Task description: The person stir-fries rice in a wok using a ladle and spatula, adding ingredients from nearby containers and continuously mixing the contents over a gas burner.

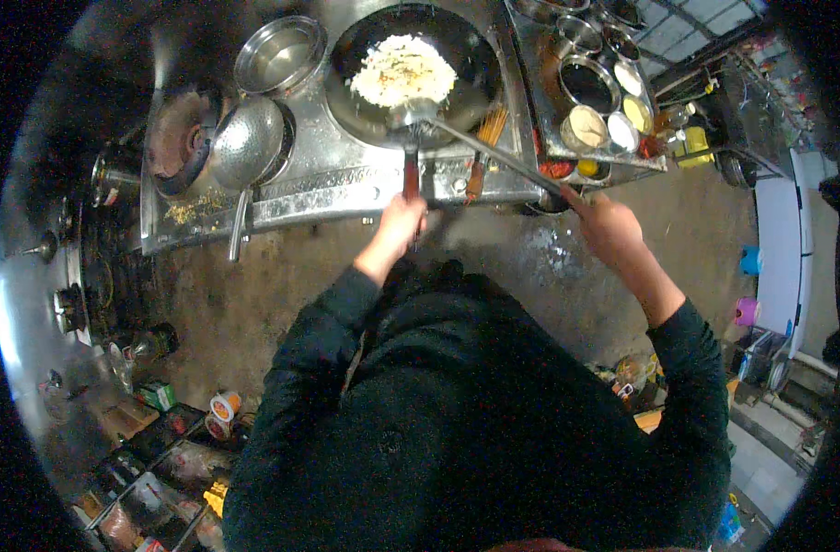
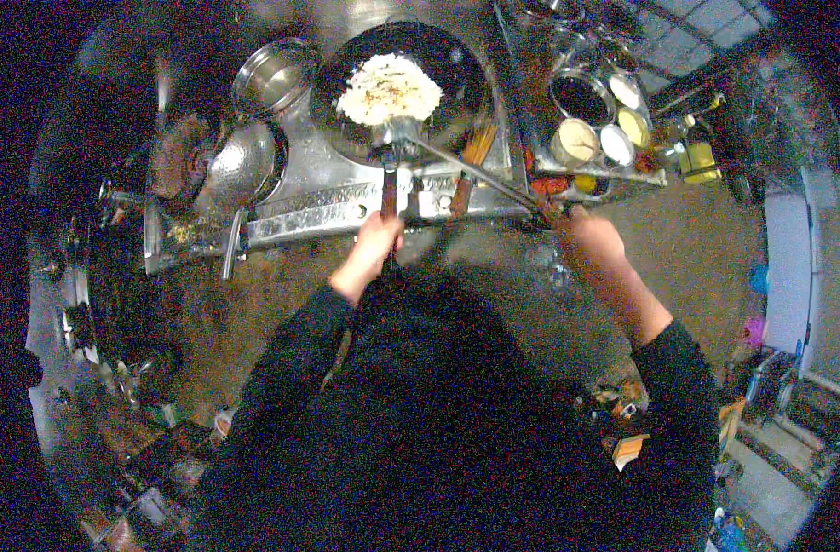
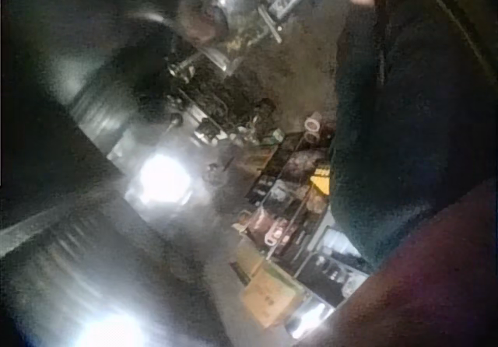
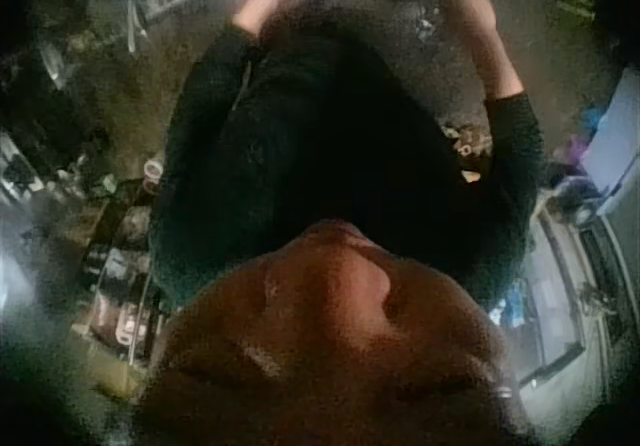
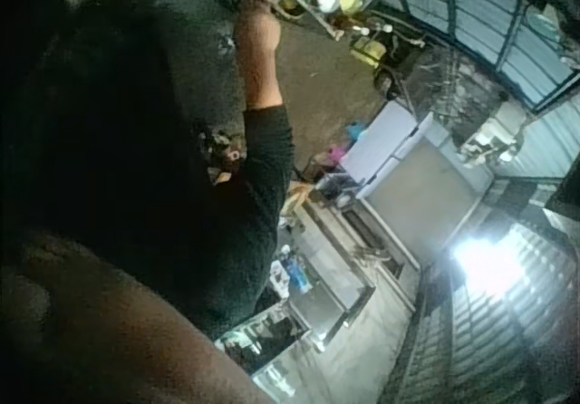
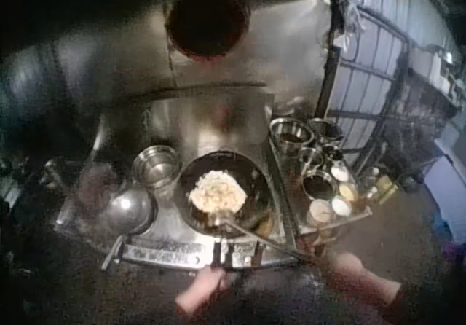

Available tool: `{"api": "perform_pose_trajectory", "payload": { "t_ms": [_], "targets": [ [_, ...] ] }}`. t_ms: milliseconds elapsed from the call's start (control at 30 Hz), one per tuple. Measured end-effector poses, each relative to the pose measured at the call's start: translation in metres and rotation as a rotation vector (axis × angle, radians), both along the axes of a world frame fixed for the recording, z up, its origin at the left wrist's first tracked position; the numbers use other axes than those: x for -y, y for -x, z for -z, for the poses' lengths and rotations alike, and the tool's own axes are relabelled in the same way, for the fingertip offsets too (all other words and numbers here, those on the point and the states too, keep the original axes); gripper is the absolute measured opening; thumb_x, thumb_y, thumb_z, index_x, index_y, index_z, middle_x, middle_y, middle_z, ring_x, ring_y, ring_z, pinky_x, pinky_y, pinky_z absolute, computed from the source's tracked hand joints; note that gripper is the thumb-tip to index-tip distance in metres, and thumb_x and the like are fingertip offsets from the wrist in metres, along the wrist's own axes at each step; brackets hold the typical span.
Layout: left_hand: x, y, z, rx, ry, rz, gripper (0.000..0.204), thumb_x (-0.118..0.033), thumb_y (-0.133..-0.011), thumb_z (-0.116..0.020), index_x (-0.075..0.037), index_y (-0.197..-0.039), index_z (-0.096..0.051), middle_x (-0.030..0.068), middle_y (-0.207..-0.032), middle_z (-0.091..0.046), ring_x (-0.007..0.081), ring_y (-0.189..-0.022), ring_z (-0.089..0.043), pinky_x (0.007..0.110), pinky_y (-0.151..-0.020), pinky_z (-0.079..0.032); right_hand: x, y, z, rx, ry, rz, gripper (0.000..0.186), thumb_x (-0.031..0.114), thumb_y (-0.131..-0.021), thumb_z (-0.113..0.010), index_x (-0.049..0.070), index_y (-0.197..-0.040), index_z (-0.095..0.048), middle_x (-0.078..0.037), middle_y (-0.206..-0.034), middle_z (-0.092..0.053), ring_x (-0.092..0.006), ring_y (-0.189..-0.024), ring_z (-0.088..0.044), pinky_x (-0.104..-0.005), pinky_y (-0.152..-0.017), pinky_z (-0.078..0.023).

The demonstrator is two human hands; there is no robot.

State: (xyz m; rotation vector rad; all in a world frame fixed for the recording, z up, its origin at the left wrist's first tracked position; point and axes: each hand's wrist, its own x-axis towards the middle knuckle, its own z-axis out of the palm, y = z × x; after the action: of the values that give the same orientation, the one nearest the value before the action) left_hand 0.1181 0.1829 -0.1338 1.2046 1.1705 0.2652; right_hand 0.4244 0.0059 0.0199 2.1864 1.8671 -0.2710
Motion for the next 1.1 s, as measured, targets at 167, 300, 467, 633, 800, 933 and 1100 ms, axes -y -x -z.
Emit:
{"api": "perform_pose_trajectory", "payload": {
  "t_ms": [167, 300, 467, 633, 800, 933, 1100],
  "targets": [
    [-0.007, -0.003, -0.036, -0.096, -0.075, -0.01, 0.021, -0.013, -0.08, -0.051, -0.001, -0.064, -0.056, 0.0064, -0.052, -0.054, 0.0177, -0.047, -0.052, 0.034, -0.046, -0.038, 0.002, 0.006, -0.014, -0.258, -0.031, 0.203, 0.051, 0.014, -0.084, -0.054, 0.021, -0.134, -0.047, -0.019, -0.094, -0.062, -0.038, -0.081, -0.063, -0.0441, -0.069, -0.051],
    [0.036, 0.034, -0.067, -0.039, 0.066, -0.095, 0.009, -0.006, -0.078, -0.052, 0.0, -0.084, -0.054, 0.006, -0.057, -0.053, 0.0159, -0.046, -0.053, 0.031, -0.045, -0.042, 0.006, 0.011, -0.044, -0.499, -0.194, 0.228, 0.051, 0.009, -0.08, -0.06, 0.017, -0.13, -0.052, -0.022, -0.096, -0.064, -0.0334, -0.088, -0.065, -0.0401, -0.073, -0.051],
    [-0.006, -0.004, -0.045, 0.027, -0.081, -0.086, 0.023, -0.016, -0.08, -0.051, -0.001, -0.063, -0.057, 0.0081, -0.053, -0.055, 0.0178, -0.046, -0.052, 0.033, -0.046, -0.038, -0.003, 0.007, -0.029, -0.682, -0.31, 0.153, 0.055, 0.003, -0.081, -0.059, 0.013, -0.134, -0.048, -0.012, -0.079, -0.064, -0.0204, -0.066, -0.061, -0.0329, -0.062, -0.05],
    [0.031, 0.011, -0.004, 0.071, -0.083, -0.081, 0.015, -0.009, -0.081, -0.049, 0.0, -0.07, -0.053, 0.007, -0.052, -0.052, 0.0156, -0.046, -0.053, 0.032, -0.043, -0.04, 0.018, 0.008, -0.027, -0.986, -0.226, 0.492, 0.056, 0.005, -0.083, -0.058, 0.009, -0.137, -0.045, -0.004, -0.07, -0.057, -0.0121, -0.053, -0.05, -0.0256, -0.049, -0.042],
    [0.016, 0.019, 0.014, 0.213, -0.273, -0.039, 0.009, -0.007, -0.08, -0.049, 0.0, -0.077, -0.052, 0.0055, -0.058, -0.052, 0.0152, -0.046, -0.052, 0.032, -0.044, -0.041, -0.003, 0.035, -0.046, -1.338, -0.071, 0.929, 0.048, 0.012, -0.088, -0.055, 0.007, -0.135, -0.046, -0.004, -0.069, -0.055, -0.0096, -0.049, -0.047, -0.0236, -0.045, -0.038],
    [-0.061, -0.036, 0.024, 0.283, -0.015, -0.118, 0.019, -0.018, -0.087, -0.052, -0.001, -0.092, -0.059, 0.0039, -0.071, -0.059, 0.0132, -0.057, -0.056, 0.029, -0.052, -0.043, -0.097, 0.059, -0.005, -1.701, -0.027, 1.173, 0.044, 0.018, -0.093, -0.052, 0.012, -0.135, -0.045, -0.004, -0.071, -0.056, -0.0114, -0.047, -0.047, -0.0269, -0.041, -0.04],
    [-0.034, 0.027, 0.04, 0.212, 0.133, -0.019, 0.052, -0.039, -0.095, -0.051, -0.002, -0.131, -0.042, 0.0046, -0.09, -0.061, 0.0112, -0.077, -0.059, 0.022, -0.062, -0.045, -0.144, 0.059, 0.041, -1.753, -0.04, 1.227, 0.036, 0.017, -0.094, -0.051, 0.015, -0.129, -0.049, -0.007, -0.073, -0.055, -0.0122, -0.049, -0.048, -0.0278, -0.039, -0.039]
  ]
}}
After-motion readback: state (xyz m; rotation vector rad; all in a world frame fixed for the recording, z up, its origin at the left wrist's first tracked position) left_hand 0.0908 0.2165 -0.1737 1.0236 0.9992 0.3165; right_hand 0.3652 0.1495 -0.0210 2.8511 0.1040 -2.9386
